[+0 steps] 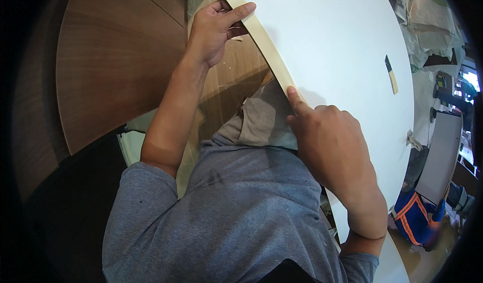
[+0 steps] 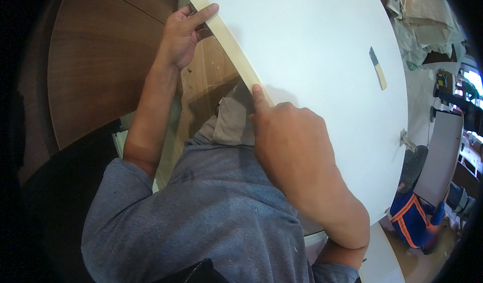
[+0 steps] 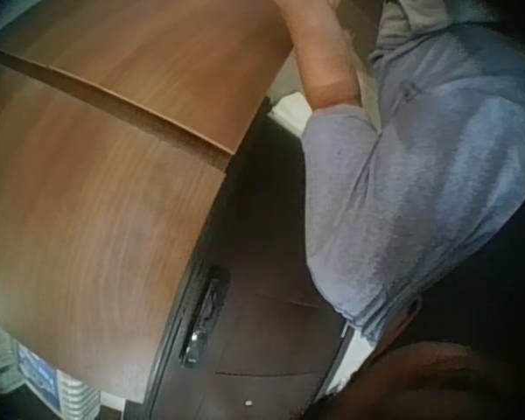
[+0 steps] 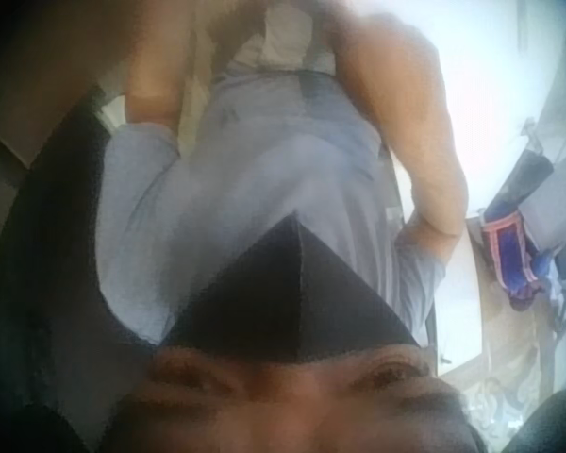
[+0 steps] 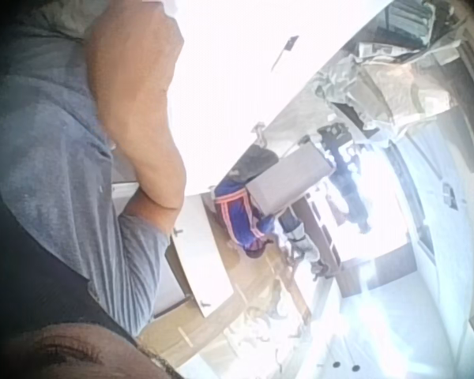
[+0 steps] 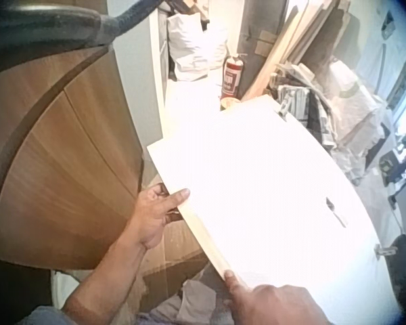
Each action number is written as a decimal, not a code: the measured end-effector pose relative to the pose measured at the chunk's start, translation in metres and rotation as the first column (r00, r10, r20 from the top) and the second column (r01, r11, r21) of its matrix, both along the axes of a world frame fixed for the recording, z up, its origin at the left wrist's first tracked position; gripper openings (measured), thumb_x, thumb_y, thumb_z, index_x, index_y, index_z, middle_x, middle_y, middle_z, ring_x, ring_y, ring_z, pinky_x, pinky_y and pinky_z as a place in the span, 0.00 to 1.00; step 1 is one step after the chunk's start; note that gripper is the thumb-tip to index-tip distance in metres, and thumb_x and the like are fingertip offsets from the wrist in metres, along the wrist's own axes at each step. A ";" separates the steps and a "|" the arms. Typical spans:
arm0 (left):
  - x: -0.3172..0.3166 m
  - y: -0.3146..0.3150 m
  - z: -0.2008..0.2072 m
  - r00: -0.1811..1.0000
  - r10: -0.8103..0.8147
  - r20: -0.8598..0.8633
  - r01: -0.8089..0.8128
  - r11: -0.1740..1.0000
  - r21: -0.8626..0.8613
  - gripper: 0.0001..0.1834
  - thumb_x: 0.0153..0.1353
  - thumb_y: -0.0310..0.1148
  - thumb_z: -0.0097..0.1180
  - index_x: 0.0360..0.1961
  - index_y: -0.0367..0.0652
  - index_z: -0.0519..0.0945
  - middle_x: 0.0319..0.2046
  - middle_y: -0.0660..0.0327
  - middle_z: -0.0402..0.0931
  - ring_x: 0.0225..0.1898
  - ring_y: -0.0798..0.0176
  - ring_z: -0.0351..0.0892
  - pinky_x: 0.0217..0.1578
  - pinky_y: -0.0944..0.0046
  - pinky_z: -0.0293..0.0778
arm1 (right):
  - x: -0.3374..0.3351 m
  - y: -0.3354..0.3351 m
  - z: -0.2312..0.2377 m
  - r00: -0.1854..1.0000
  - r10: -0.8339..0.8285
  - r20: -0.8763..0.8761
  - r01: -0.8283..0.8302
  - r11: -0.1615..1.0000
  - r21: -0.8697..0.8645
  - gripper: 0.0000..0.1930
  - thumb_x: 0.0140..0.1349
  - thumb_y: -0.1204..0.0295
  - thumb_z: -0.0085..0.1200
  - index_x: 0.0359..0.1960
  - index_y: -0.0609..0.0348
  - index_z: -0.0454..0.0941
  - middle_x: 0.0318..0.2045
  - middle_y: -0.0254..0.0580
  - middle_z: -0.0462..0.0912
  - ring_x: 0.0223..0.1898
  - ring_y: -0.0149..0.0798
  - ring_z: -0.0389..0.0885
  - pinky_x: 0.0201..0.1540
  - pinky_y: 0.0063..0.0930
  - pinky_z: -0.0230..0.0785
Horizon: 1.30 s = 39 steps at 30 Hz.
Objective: The person handles a white cabinet door, wipes its surface with a cloth, and applies masking tape along the edges. The person then uses a utility knife to cut the tape.
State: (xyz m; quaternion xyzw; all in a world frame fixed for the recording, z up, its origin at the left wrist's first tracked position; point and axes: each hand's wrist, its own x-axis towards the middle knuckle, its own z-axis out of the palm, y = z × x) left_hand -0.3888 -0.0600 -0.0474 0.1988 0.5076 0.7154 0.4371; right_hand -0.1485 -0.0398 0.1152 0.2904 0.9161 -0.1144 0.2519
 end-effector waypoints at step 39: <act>0.002 0.003 0.000 0.999 0.021 -0.048 -0.021 1.000 0.003 0.18 0.65 0.36 0.71 0.47 0.34 0.82 0.39 0.56 0.87 0.37 0.64 0.88 0.42 0.62 0.85 | 0.008 -0.011 -0.011 0.994 0.104 -0.020 -0.100 0.983 0.153 0.21 0.74 0.76 0.44 0.67 0.68 0.73 0.30 0.45 0.82 0.25 0.37 0.85 0.25 0.30 0.78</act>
